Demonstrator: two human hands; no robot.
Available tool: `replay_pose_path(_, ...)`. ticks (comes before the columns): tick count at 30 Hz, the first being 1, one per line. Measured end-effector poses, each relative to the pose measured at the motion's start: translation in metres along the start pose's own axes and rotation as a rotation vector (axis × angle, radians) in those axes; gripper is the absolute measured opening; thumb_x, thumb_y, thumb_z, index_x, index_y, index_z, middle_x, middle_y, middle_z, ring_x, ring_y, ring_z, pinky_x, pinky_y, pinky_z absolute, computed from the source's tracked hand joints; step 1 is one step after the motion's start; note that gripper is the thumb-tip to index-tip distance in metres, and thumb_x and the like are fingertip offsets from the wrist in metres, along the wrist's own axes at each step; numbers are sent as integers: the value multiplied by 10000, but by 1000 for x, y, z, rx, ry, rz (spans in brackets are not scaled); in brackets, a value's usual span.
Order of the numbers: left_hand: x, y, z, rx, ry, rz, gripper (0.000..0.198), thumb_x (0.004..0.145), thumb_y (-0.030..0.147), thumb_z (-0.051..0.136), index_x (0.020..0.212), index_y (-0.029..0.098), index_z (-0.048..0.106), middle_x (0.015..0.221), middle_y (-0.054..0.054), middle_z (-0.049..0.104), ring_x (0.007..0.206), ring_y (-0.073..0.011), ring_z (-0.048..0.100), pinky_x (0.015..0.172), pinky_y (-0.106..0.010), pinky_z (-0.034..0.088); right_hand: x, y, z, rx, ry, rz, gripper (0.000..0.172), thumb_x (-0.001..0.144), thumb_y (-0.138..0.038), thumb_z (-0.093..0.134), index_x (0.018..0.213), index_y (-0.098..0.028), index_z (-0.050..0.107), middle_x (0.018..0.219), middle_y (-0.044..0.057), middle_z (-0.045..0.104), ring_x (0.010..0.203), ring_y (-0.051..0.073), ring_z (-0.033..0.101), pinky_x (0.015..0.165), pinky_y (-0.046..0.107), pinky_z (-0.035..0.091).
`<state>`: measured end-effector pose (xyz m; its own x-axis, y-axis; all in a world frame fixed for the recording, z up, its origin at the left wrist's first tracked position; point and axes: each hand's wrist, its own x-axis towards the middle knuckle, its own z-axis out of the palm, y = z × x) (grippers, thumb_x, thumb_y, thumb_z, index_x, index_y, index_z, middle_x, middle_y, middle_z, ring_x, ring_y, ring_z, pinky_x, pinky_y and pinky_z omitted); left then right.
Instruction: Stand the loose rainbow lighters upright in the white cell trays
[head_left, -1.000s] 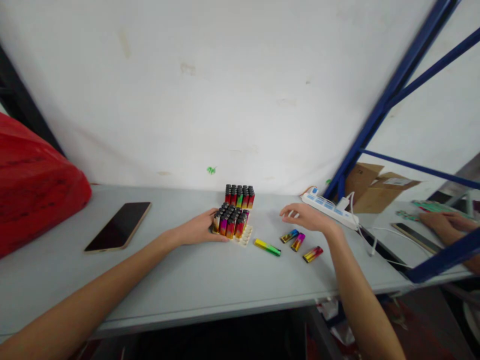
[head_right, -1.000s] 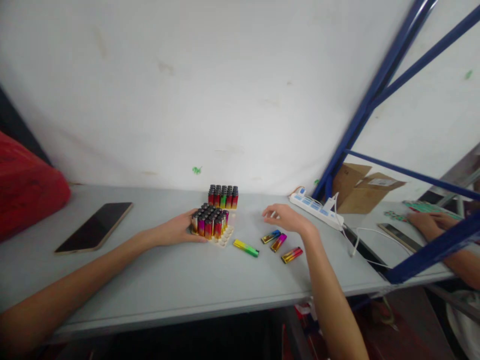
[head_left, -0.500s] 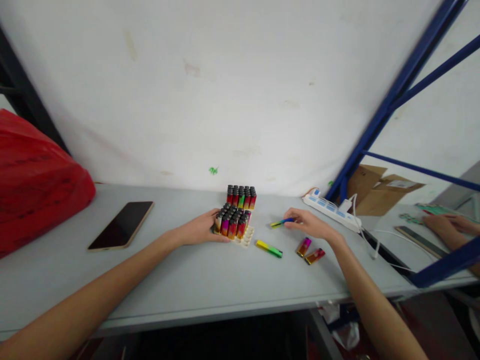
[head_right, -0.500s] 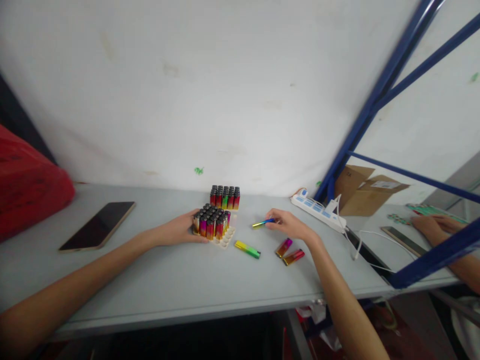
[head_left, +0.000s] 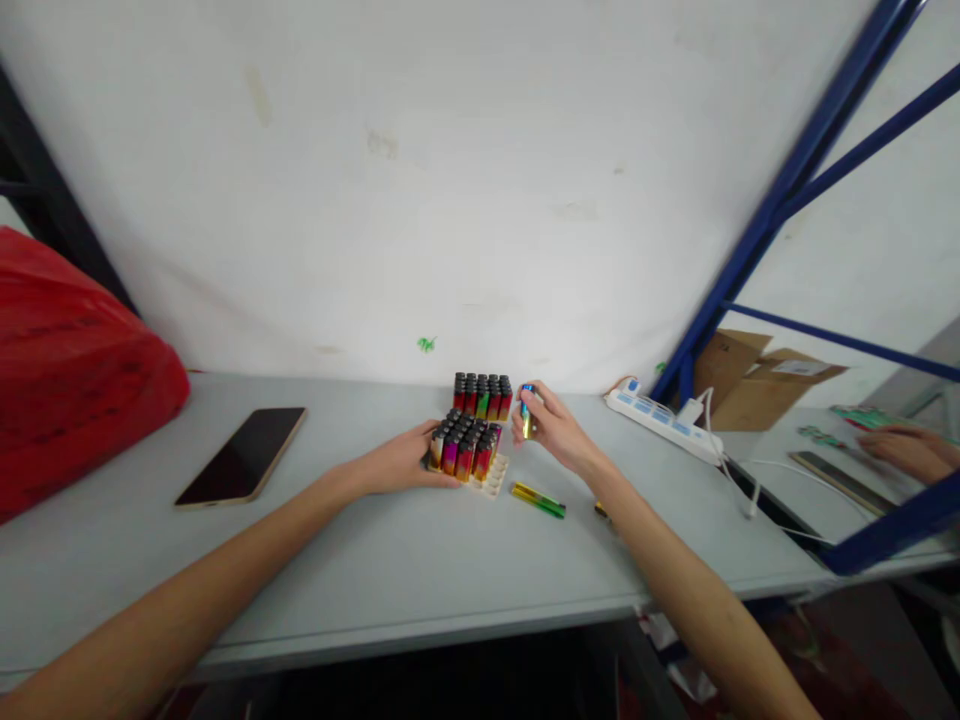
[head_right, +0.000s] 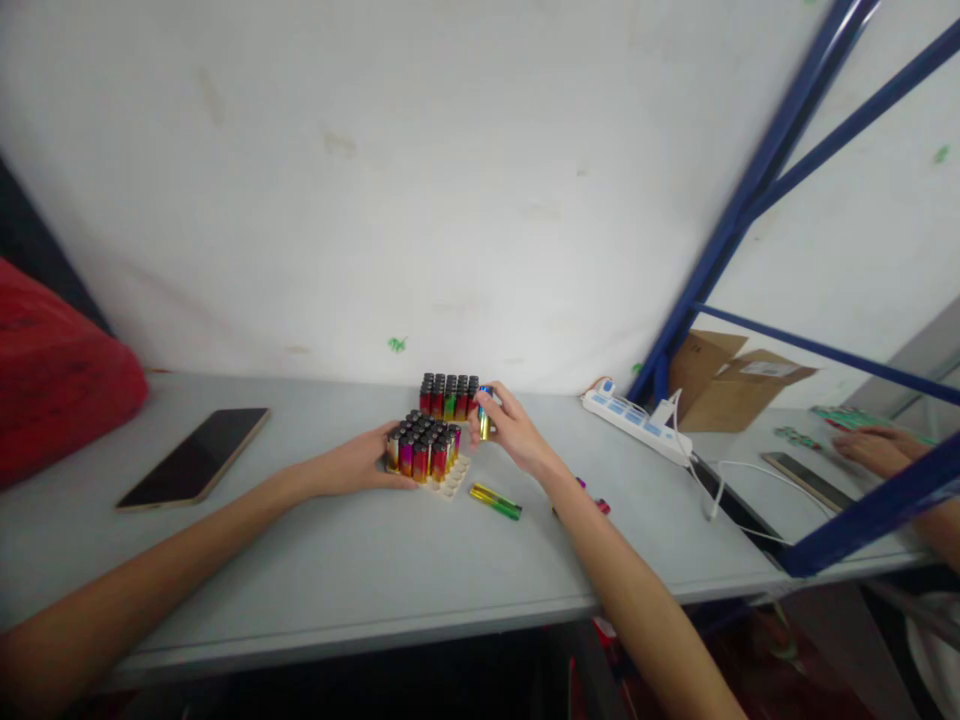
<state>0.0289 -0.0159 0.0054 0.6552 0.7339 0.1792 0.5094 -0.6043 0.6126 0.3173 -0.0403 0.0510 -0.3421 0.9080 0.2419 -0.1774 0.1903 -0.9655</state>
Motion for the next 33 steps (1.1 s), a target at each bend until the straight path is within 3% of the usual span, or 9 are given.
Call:
replay_pose_path(4,-1,2,0,-20,-9,6,770,808,665,852,1406,218,665,1475,-100,675,1348,-351,640,1208,-418,480,-3,17,10,-59,40,21,609,803,-773,799,876,-262,478,631,-110,375,497,82,313,456,203,326)
replay_pose_path(8,1,-1,0,13,-7,23,760,804,696,836,1382,225,692,1455,-91,686,1333,-365,642,1195,-425,495,-2,30,14,-94,116,105,687,859,-895,601,726,-236,460,586,-92,297,485,75,195,445,220,145)
replay_pose_path(13,2,-5,0,66,2,24,758,787,722,831,1360,238,721,1471,-87,671,1289,-358,663,1210,-416,481,-2,39,19,-137,240,178,668,922,-809,508,590,-255,335,522,-83,230,474,82,127,440,253,117)
replay_pose_path(18,1,-6,0,60,1,5,755,778,735,834,1335,235,736,1456,-92,672,1271,-369,677,1192,-416,500,-2,37,18,-120,216,209,589,936,-713,481,582,-261,349,513,-81,218,469,88,98,435,257,101)
replay_pose_path(22,1,-7,0,43,14,9,833,779,724,846,1427,234,665,1462,-106,671,1296,-366,661,1192,-428,499,-2,35,15,-144,169,193,669,913,-836,494,603,-252,395,521,-88,205,469,89,127,445,253,126)
replay_pose_path(26,1,-7,0,33,-4,8,818,789,696,851,1427,221,659,1483,-109,656,1312,-362,653,1202,-427,486,-4,30,12,-143,97,97,727,862,-943,508,768,-225,570,577,-84,298,466,91,213,447,248,183)
replay_pose_path(29,1,-5,0,26,-4,2,848,787,689,856,1458,222,631,1503,-104,642,1344,-360,634,1211,-417,475,-11,20,10,-232,54,-18,661,921,-885,517,953,-232,617,646,-59,442,496,119,377,465,259,319)
replay_pose_path(33,-1,-2,-1,10,-2,16,834,806,661,856,1478,230,617,1500,-104,641,1346,-356,628,1217,-421,468,-22,6,11,-545,1,-183,529,1019,-750,519,931,-234,602,856,23,635,739,174,602,669,298,509)
